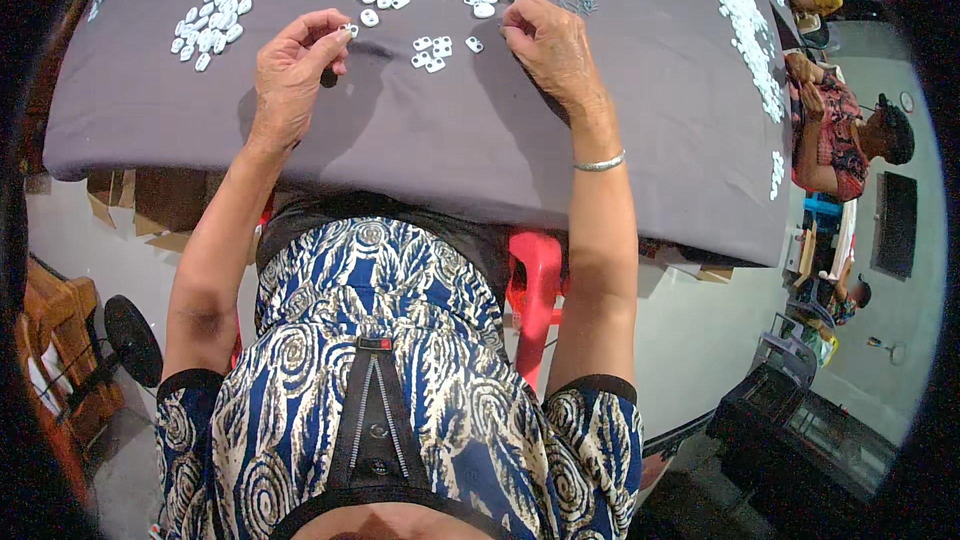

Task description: Assembling small white plastic components by hand at a table.

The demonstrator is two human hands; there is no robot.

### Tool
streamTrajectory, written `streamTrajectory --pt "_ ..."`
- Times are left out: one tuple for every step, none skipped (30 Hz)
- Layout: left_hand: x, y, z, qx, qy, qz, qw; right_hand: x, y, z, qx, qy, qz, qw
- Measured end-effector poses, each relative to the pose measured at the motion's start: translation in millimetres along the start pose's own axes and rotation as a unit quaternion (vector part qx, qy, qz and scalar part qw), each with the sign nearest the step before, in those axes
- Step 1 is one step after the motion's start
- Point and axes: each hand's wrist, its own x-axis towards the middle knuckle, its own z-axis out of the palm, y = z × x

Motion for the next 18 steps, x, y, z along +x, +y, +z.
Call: streamTrajectory --pt "-0.3 0.3 0.4 -0.004 0.002 0.002 1.0 -0.2 -0.1 -0.3 0.007 -0.003 -0.004 1.0" --pt "-0.3 0.7 0.9 -0.009 0.003 0.005 1.0 -0.7 -0.4 -0.8 0.006 -0.003 -0.003 1.0" --pt "-0.6 1.0 1.1 -0.009 0.003 0.004 1.0 -1.5 -1.0 -1.3 0.023 -0.005 0.006 1.0" --pt "-1.1 1.3 1.0 -0.002 0.002 0.002 1.0 -2.5 -1.4 -1.8 0.039 -0.008 0.015 0.999" --pt "-1.4 1.6 0.4 0.005 0.003 0.001 1.0 -2.6 -0.9 -2.5 0.039 -0.009 0.014 0.999" --pt "-1.4 1.8 -0.2 0.005 0.004 0.001 1.0 -2.8 0.1 -3.8 0.055 -0.004 0.056 0.997" --pt "-1.3 1.9 -0.9 0.01 0.002 -0.002 1.0 -2.5 0.8 -4.3 0.07 0.0 0.097 0.993" --pt "-1.4 2.1 -1.0 0.014 -0.003 -0.006 1.0 -2.8 0.7 -3.9 0.069 0.0 0.098 0.993" --pt "-1.3 2.4 -0.9 0.014 -0.003 -0.006 1.0 -3.0 0.4 -3.3 0.064 0.01 0.09 0.994" --pt "-1.1 2.7 -0.6 0.01 -0.002 -0.003 1.0 -3.0 0.3 -2.8 0.058 0.021 0.082 0.995" --pt "-0.9 2.8 -0.2 0.006 -0.002 0.0 1.0 -2.7 0.7 -3.0 0.058 0.021 0.082 0.995" --pt "-0.8 3.0 0.3 0.006 -0.002 -0.001 1.0 -1.8 1.1 -3.5 0.047 0.016 0.049 0.998" --pt "-0.5 3.2 0.8 0.006 -0.002 0.001 1.0 -1.1 1.1 -4.2 0.035 0.011 0.016 0.999" --pt "-0.7 3.5 0.6 0.008 -0.002 0.002 1.0 -0.6 -0.2 -4.2 0.036 0.01 0.016 0.999" --pt "-0.6 3.7 0.1 0.008 -0.001 0.002 1.0 -0.3 -2.1 -4.4 0.025 -0.007 0.014 1.0" --pt "-0.1 3.8 -0.3 0.007 -0.001 0.001 1.0 0.0 -3.1 -4.2 0.014 -0.023 0.012 1.0" --pt "-0.2 3.7 0.3 0.005 -0.003 -0.001 1.0 -0.7 -1.7 -3.9 0.014 -0.023 0.014 1.0" --pt "-0.3 3.4 0.9 0.005 -0.004 -0.001 1.0 -0.9 1.0 -3.0 0.006 -0.025 0.004 1.0"
